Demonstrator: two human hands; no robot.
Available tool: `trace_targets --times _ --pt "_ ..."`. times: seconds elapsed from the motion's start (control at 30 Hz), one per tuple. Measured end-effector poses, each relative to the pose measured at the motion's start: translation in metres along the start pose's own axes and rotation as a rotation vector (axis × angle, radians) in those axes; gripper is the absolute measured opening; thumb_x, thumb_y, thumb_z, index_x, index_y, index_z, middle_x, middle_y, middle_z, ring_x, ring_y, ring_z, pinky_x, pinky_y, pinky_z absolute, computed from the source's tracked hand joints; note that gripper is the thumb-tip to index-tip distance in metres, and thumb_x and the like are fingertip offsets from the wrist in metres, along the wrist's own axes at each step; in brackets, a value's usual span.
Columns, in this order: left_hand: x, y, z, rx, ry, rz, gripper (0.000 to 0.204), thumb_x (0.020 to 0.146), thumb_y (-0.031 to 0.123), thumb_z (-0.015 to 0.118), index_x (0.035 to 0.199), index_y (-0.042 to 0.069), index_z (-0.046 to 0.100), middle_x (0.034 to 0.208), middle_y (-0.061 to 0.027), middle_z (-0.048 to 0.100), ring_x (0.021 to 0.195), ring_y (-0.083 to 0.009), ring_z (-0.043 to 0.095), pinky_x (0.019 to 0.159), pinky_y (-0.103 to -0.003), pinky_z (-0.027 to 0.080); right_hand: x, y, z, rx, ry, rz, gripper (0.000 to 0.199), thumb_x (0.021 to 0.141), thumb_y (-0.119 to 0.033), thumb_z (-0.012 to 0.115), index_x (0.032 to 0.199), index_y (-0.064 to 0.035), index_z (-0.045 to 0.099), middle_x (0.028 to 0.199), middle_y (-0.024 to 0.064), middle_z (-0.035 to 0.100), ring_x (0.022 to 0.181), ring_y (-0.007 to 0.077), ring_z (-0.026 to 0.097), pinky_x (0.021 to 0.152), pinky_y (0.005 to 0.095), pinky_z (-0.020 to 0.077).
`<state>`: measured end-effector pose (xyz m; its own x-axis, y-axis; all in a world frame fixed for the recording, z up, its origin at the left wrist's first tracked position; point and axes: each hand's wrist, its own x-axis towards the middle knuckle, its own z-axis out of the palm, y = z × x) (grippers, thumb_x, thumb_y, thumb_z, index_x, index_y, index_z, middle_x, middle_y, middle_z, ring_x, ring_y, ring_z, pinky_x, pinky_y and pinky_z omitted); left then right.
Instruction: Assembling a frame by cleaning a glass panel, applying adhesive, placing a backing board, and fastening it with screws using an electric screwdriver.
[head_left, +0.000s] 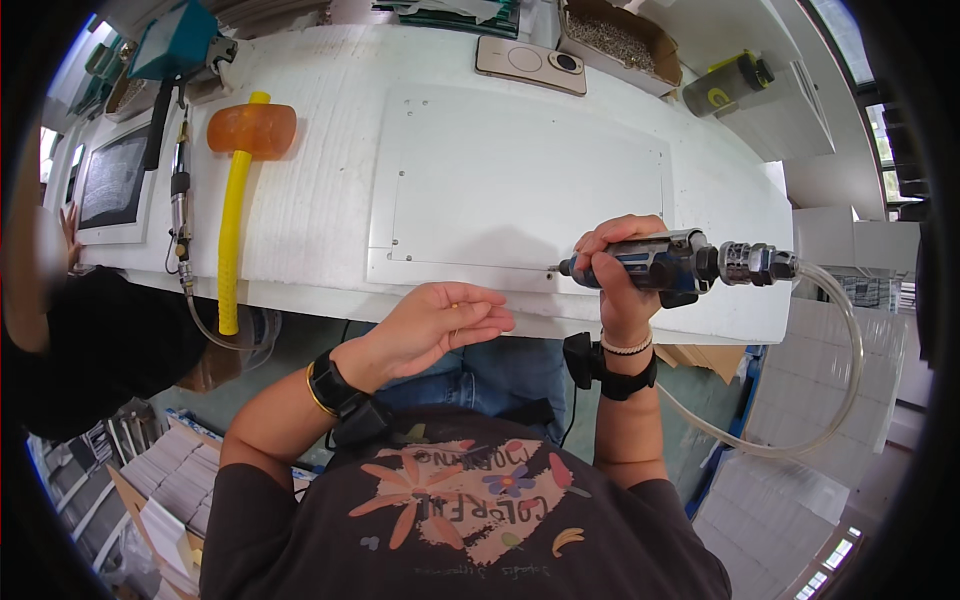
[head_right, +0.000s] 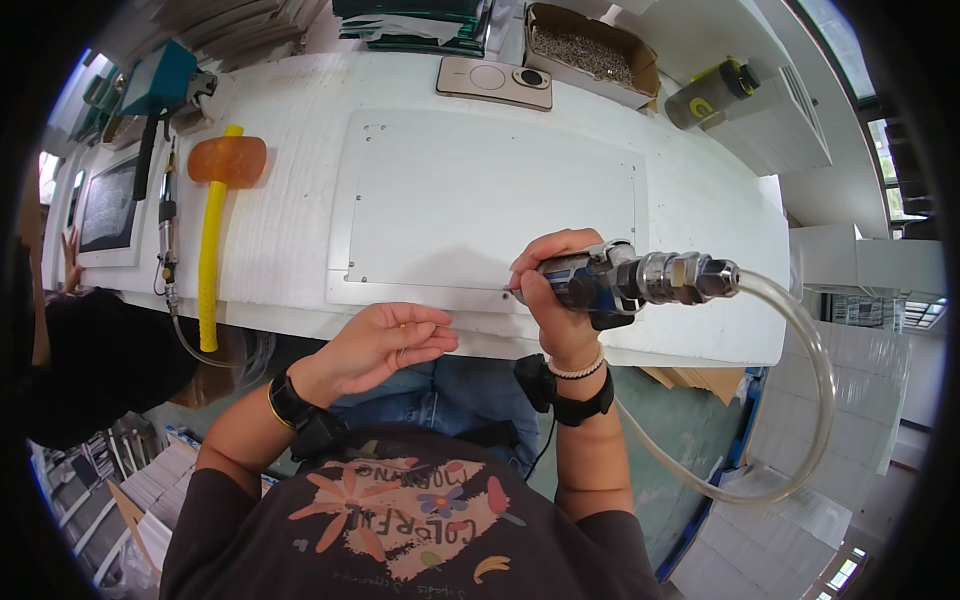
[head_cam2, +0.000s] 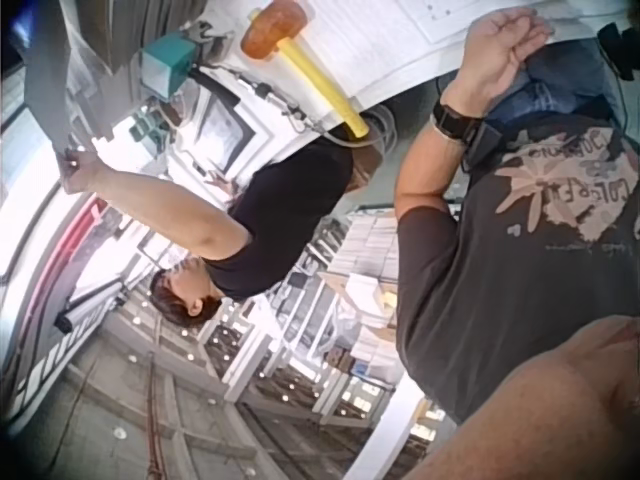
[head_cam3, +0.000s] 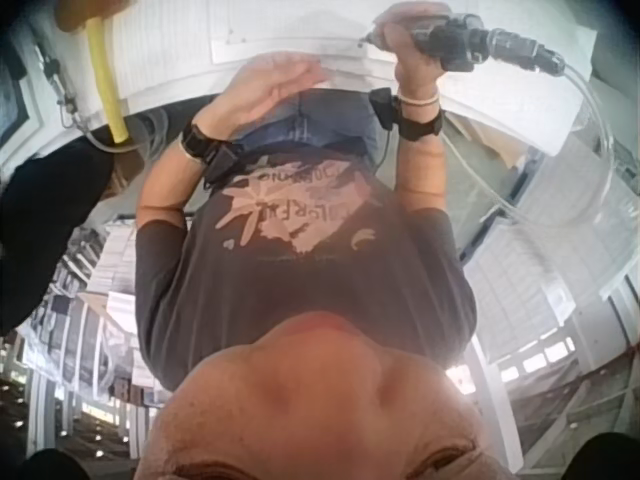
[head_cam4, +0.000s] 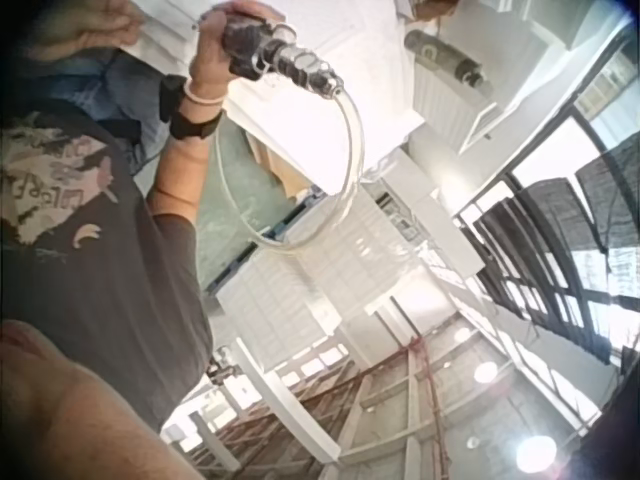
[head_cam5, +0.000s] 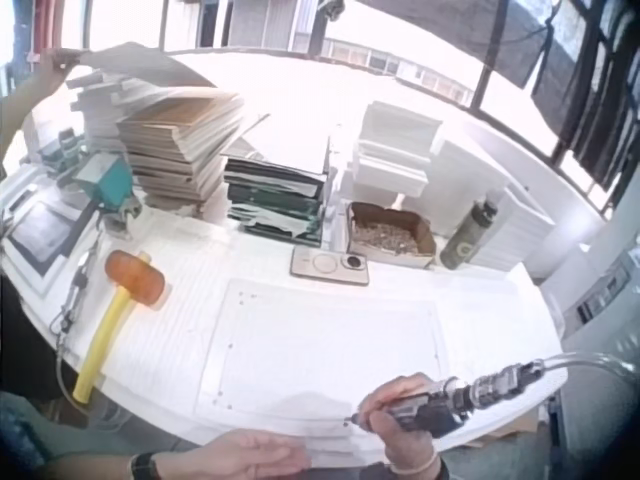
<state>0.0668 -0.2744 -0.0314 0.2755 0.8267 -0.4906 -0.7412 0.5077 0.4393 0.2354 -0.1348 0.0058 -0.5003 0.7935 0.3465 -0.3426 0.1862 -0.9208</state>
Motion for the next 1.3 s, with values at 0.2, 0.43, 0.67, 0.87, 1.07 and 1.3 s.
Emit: trace_targets --times 0.2,0.43,0.67,0.87,1.07,1.3 --pt "0.008 0.010 0.007 0.102 0.120 -0.012 0.021 0.091 0.017 0.051 0.099 -0.002 0.055 0.087 -0.0084 0.062 0.074 -0.0099 0.063 0.066 -0.018 0.053 0.003 -0.001 0.000 0.016 0.071 0.024 0.020 0.072 0.006 0.053 0.090 -0.0003 0.047 0.078 0.0110 0.057 0.061 0.0139 0.056 0.059 0.0258 0.0479" --pt "0.019 0.018 0.007 0.328 0.117 -0.046 0.022 0.092 0.022 0.051 0.087 0.001 0.057 0.068 -0.0033 0.059 0.054 -0.0056 0.057 0.046 -0.015 0.046 0.007 -0.005 0.005 0.024 0.199 0.054 0.028 0.069 0.010 0.054 0.095 0.0004 0.047 0.077 0.0110 0.057 0.063 0.0148 0.057 0.060 0.0265 0.0486" --pt "0.038 0.027 0.022 0.270 0.185 0.127 0.028 0.093 0.018 0.048 0.110 -0.003 0.057 0.075 0.0014 0.051 0.062 -0.0036 0.045 0.057 -0.015 0.039 0.022 -0.035 0.002 0.184 -0.029 -0.103 0.029 0.070 0.002 0.059 0.095 0.0000 0.045 0.079 0.0111 0.052 0.061 0.0176 0.056 0.058 0.0302 0.0478" --pt "0.053 0.041 0.031 0.067 0.119 0.146 0.029 0.093 0.014 0.048 0.116 -0.003 0.052 0.082 0.0014 0.049 0.068 -0.0035 0.042 0.059 -0.015 0.037 0.037 -0.040 -0.001 0.302 0.015 -0.177 0.028 0.072 -0.003 0.059 0.096 -0.0021 0.045 0.081 0.0105 0.051 0.058 0.0181 0.054 0.058 0.0342 0.0466" --pt "0.068 0.046 0.021 -0.199 -0.028 0.053 0.018 0.093 0.016 0.048 0.098 0.001 0.056 0.082 0.0007 0.051 0.066 -0.0026 0.044 0.056 -0.014 0.038 0.044 -0.040 -0.001 0.318 0.064 -0.238 0.029 0.071 -0.005 0.060 0.096 -0.0028 0.045 0.081 0.0110 0.050 0.056 0.0198 0.053 0.060 0.0369 0.0462" --pt "0.069 0.044 0.012 -0.195 -0.196 0.027 0.022 0.093 0.023 0.047 0.089 0.003 0.055 0.082 -0.0006 0.053 0.067 -0.0031 0.046 0.056 -0.014 0.039 0.050 -0.039 0.005 0.349 0.046 -0.213 0.029 0.071 -0.006 0.060 0.095 -0.0028 0.045 0.081 0.0111 0.050 0.057 0.0199 0.054 0.059 0.0361 0.0461"
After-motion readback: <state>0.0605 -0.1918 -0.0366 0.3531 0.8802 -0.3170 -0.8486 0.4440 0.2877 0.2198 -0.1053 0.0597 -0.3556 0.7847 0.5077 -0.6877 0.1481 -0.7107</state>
